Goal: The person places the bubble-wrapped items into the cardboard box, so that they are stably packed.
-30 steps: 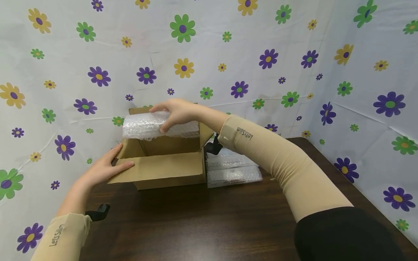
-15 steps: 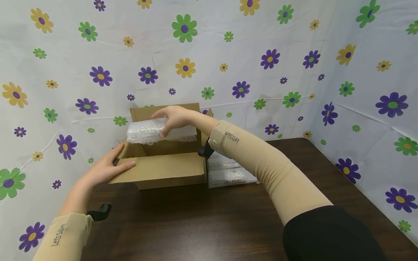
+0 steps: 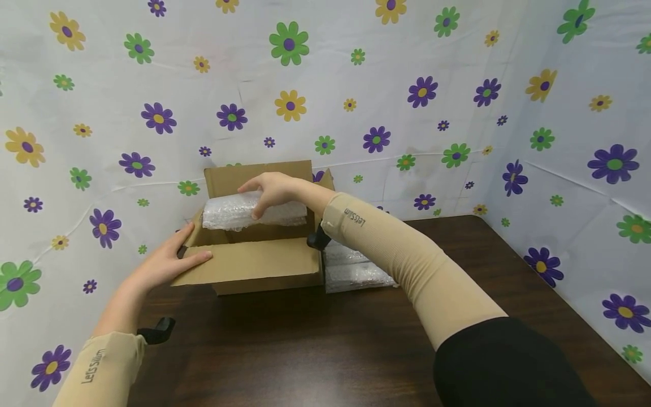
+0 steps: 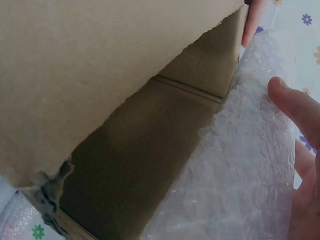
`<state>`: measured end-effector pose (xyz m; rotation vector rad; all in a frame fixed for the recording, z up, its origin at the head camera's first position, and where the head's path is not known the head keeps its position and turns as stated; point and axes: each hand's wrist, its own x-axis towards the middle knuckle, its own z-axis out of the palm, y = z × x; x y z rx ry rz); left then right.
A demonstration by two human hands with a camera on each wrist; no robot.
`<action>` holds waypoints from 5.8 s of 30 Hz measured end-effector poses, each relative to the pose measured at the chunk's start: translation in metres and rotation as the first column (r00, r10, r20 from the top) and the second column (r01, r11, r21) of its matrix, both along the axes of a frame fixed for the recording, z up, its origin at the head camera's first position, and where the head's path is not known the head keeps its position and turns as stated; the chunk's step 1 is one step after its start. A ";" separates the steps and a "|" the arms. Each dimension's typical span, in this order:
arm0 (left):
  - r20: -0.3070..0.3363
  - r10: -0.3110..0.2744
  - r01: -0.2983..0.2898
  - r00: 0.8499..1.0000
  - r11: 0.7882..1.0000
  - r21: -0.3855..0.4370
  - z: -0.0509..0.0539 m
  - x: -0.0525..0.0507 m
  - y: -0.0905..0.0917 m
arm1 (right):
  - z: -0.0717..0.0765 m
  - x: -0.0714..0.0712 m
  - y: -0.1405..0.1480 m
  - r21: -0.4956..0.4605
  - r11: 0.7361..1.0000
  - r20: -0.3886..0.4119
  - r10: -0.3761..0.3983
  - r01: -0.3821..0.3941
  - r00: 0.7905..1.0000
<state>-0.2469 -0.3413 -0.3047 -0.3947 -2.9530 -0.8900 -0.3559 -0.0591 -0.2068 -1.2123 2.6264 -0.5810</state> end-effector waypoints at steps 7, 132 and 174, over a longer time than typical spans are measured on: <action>0.004 0.010 -0.010 1.000 1.000 -0.010 0.000 0.000 0.000 | -0.006 -0.002 -0.002 0.002 1.000 0.011 -0.004 0.004 1.000; 0.022 0.015 -0.014 1.000 0.999 -0.038 -0.001 0.000 0.002 | -0.044 0.046 0.240 -0.324 0.940 0.252 -0.027 0.111 0.967; 0.033 0.031 -0.030 0.999 0.999 -0.013 -0.003 0.000 0.000 | -0.202 0.029 0.236 -0.139 0.986 -0.086 -0.103 0.090 0.991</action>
